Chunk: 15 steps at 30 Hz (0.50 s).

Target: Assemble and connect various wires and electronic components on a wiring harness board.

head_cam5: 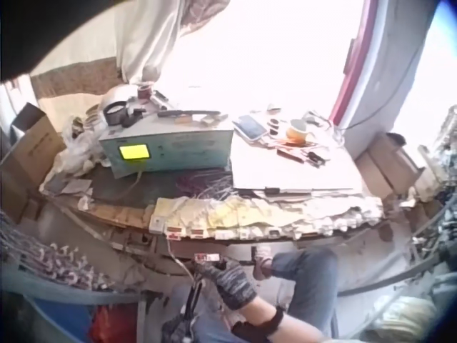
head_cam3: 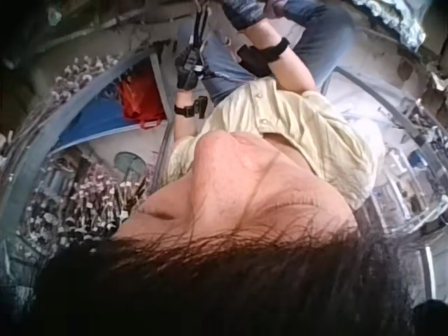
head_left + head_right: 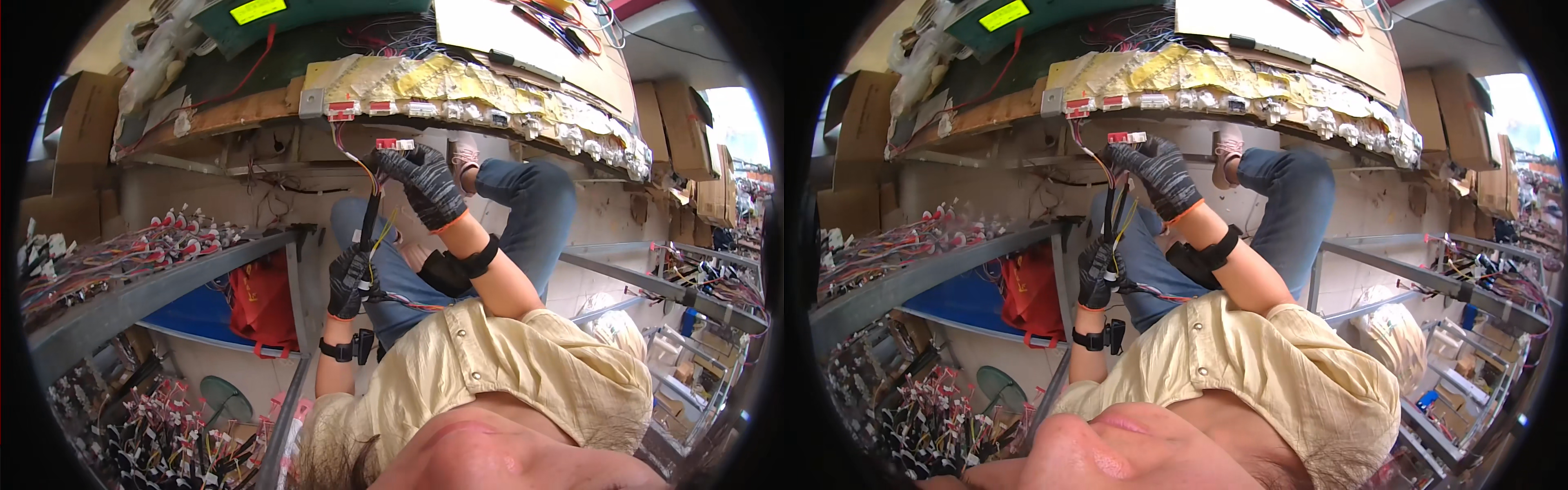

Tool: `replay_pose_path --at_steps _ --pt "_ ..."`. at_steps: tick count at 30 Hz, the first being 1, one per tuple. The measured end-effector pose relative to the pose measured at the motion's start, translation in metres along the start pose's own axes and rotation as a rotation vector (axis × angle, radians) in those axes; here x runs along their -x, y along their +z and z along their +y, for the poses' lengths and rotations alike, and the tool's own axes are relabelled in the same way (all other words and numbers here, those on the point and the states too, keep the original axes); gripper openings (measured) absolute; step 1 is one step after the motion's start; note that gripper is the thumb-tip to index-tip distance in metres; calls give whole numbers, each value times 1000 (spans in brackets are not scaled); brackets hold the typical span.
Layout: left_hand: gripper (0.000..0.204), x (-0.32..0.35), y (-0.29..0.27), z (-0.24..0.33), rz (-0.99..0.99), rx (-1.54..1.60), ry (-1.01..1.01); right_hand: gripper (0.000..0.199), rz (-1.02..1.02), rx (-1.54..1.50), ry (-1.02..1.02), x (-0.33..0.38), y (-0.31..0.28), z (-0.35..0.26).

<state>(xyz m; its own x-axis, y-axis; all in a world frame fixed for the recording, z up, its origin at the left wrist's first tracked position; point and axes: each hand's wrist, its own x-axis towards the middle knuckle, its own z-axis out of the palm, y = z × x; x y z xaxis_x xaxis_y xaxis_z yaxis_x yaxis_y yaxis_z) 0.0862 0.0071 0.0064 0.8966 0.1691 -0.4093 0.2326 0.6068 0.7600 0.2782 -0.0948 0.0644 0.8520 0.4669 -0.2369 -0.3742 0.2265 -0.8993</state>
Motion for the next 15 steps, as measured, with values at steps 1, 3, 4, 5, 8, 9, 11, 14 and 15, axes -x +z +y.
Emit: replay_pose_path --at_steps 1,3,4,5,8,9,11,14,15 --pt "29 -3 2 0 -3 -5 -3 18 64 52 -58 -1 4 0" --pt "31 -11 4 0 39 -27 11 17 120 60 -66 -5 11 -3" --pt "31 -14 6 1 37 -29 8 16 172 72 -72 -8 15 -6" --pt "33 -16 8 3 25 -30 25 16 175 71 -71 -10 19 -7" --pt "36 -23 8 1 30 -24 49 16 268 58 -163 -18 27 -6" --pt "37 -25 7 0 50 -18 59 16 271 59 -164 -19 29 -5" --pt "38 -26 6 0 39 -19 57 16 331 22 -165 -21 31 0" --pt "38 -27 3 3 13 -20 45 16 322 84 -132 -22 29 2" --pt "37 -27 3 3 -3 -22 36 16 324 86 -130 -22 28 2"
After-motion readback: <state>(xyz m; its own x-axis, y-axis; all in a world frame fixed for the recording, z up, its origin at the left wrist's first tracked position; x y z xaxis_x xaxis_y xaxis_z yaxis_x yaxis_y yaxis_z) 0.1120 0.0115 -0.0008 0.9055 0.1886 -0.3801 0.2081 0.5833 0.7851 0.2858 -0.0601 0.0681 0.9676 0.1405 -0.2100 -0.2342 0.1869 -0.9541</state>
